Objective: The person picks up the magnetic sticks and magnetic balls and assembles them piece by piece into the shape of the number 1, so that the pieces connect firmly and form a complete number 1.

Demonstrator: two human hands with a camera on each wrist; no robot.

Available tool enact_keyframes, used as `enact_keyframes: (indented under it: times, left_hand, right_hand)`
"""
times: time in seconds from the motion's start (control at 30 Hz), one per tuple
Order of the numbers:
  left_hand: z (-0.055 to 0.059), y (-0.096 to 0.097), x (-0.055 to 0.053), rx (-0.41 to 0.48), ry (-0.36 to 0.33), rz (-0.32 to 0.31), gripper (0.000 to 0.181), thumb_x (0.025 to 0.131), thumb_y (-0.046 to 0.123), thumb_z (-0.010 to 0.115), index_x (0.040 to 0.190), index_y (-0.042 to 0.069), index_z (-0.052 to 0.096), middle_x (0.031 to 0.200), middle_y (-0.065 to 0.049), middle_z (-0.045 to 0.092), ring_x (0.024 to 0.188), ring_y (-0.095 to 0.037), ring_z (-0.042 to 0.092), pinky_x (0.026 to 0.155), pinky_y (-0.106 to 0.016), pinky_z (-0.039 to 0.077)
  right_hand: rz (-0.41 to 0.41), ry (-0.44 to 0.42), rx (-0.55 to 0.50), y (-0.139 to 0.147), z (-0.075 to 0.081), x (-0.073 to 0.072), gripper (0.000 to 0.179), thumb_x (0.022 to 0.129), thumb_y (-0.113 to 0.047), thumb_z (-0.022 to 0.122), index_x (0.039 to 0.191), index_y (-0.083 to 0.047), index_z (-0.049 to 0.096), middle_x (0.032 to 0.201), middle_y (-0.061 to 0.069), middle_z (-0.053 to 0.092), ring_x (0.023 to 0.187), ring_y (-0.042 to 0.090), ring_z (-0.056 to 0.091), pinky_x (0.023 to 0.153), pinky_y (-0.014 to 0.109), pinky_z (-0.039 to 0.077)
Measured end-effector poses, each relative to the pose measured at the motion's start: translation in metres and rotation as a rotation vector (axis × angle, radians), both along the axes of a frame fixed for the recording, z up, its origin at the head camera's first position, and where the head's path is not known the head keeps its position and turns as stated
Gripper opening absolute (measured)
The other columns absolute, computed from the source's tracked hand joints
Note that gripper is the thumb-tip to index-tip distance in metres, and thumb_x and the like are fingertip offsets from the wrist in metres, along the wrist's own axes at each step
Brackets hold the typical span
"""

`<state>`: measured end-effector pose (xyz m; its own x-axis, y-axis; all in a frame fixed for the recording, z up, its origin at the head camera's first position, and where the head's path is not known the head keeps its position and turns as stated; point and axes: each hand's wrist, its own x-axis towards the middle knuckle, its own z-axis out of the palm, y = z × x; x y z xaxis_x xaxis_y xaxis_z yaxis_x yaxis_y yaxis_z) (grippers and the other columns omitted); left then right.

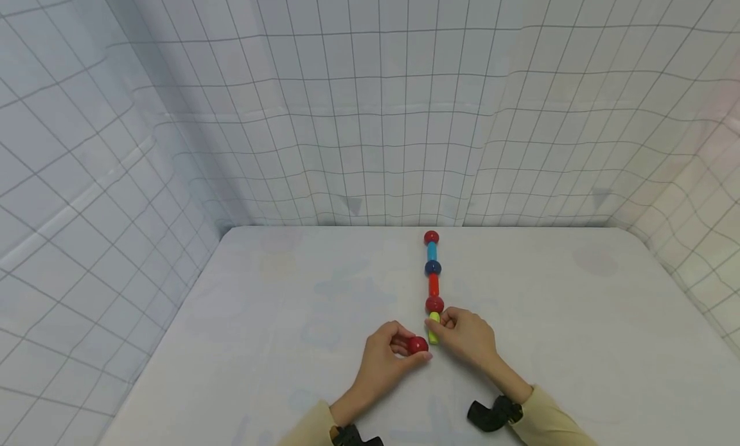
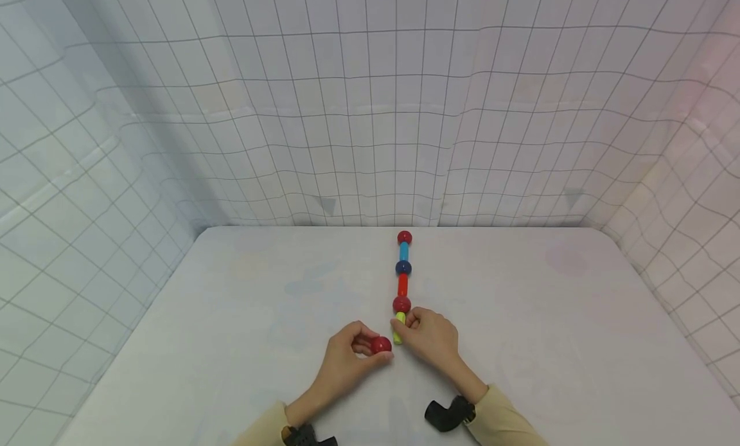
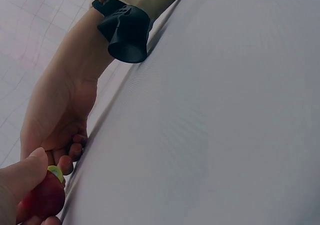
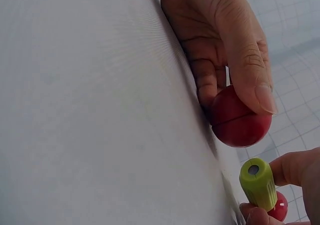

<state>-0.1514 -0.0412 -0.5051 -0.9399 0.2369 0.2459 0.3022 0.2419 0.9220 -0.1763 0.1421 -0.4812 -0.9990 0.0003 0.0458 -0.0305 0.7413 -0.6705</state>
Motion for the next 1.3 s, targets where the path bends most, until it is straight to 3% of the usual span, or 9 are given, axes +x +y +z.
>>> enact_keyframes:
  times: [0.7,1.3]
  left_hand:
    - [0.003,0.012,0.010,-0.004,-0.031,-0.017,0.038,0.070,0.030,0.085,0.091,0.011,0.059,0.085,0.006,0.059,0.069,-0.005,0.060,0.064,-0.022,0.052]
    - [0.004,0.021,0.013,-0.057,0.039,0.011,0.035,0.073,0.028,0.083,0.086,0.012,0.054,0.084,0.005,0.055,0.067,-0.004,0.057,0.059,-0.021,0.050]
  right_hand:
    - [0.002,0.001,-0.018,-0.001,0.001,0.001,0.027,0.082,-0.032,0.071,0.068,-0.014,0.056,0.054,-0.005,0.044,0.051,0.012,0.041,0.046,0.025,0.025]
    - [0.014,-0.008,-0.018,0.003,0.002,-0.001,0.028,0.083,-0.032,0.071,0.069,-0.014,0.055,0.054,-0.005,0.044,0.051,0.012,0.041,0.045,0.025,0.025]
